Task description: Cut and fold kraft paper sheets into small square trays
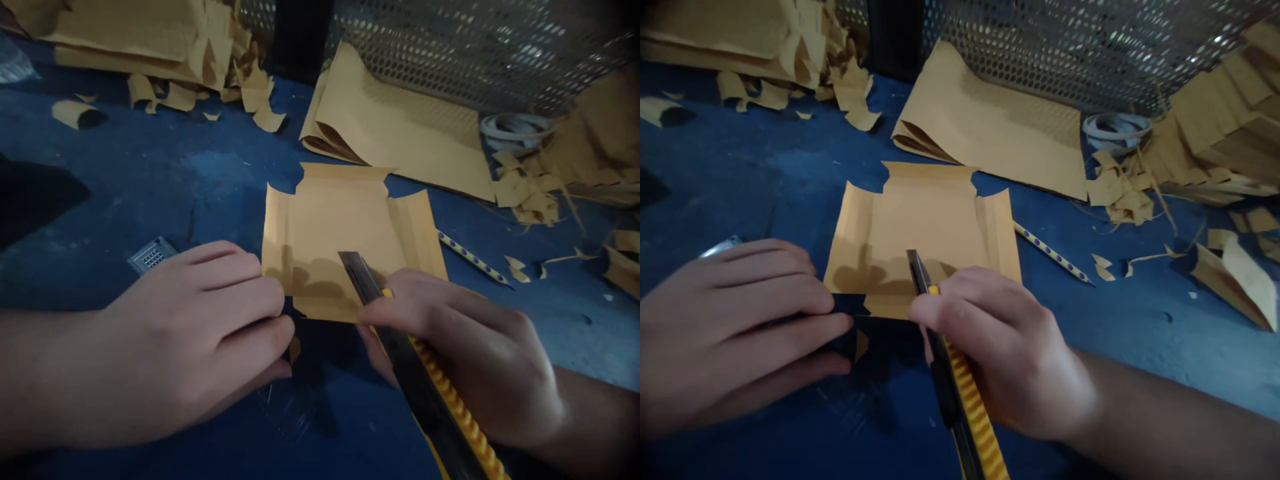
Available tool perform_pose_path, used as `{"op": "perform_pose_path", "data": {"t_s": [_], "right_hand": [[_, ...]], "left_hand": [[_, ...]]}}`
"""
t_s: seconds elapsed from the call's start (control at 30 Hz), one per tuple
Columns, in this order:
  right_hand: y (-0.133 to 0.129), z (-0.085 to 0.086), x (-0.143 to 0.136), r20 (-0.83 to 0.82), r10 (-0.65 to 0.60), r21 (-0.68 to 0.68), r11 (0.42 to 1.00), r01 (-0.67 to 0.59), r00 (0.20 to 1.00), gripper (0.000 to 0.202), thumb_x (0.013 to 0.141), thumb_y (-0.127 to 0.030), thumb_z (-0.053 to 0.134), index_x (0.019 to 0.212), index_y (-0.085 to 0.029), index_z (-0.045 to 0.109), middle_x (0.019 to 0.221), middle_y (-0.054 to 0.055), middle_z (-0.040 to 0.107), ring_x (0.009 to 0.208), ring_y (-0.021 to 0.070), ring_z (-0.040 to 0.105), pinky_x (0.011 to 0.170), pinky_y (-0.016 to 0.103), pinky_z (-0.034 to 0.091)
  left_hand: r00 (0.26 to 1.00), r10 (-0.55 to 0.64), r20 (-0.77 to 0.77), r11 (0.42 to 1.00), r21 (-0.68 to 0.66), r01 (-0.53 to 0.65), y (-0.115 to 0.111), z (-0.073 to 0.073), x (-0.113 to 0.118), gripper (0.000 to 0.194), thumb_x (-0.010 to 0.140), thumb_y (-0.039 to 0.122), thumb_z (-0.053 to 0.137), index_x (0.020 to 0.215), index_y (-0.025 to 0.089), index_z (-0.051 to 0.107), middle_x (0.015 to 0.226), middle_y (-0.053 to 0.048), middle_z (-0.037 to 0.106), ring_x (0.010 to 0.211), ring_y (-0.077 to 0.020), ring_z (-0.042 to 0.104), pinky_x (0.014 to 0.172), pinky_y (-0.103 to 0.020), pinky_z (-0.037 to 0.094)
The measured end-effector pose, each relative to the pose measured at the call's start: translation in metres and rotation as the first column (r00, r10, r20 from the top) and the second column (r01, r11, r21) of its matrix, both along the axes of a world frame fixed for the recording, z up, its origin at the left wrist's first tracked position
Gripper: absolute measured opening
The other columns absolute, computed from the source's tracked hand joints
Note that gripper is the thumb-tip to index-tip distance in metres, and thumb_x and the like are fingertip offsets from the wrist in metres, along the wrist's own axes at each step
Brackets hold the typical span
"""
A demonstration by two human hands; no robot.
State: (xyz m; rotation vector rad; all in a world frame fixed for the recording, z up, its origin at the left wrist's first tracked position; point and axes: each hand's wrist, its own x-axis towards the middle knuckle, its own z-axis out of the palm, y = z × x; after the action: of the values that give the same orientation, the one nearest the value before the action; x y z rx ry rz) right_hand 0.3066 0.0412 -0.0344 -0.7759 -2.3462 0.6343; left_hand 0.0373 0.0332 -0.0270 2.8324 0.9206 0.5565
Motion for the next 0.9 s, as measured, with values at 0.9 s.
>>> {"op": "perform_pose_path", "data": {"t_s": [0.9], "right_hand": [[-0.006,-0.004,-0.011,0.073,0.027,0.325,0.945,-0.049,0.997,0.015,0.084,-0.014,0.057,0.099,-0.018,0.058,0.074,0.004,0.061,0.064,0.0153,0.053,0.061,0.03,0.045]], "left_hand": [[0.808,0.533,0.25,0.824,0.061,-0.563,0.104,0.012,-0.066,0.016,0.089,0.035,0.061,0.088,0.02,0.065,0.078,0.0,0.066,0.067,-0.0121,0.058,0.064,-0.024,0.043]]}}
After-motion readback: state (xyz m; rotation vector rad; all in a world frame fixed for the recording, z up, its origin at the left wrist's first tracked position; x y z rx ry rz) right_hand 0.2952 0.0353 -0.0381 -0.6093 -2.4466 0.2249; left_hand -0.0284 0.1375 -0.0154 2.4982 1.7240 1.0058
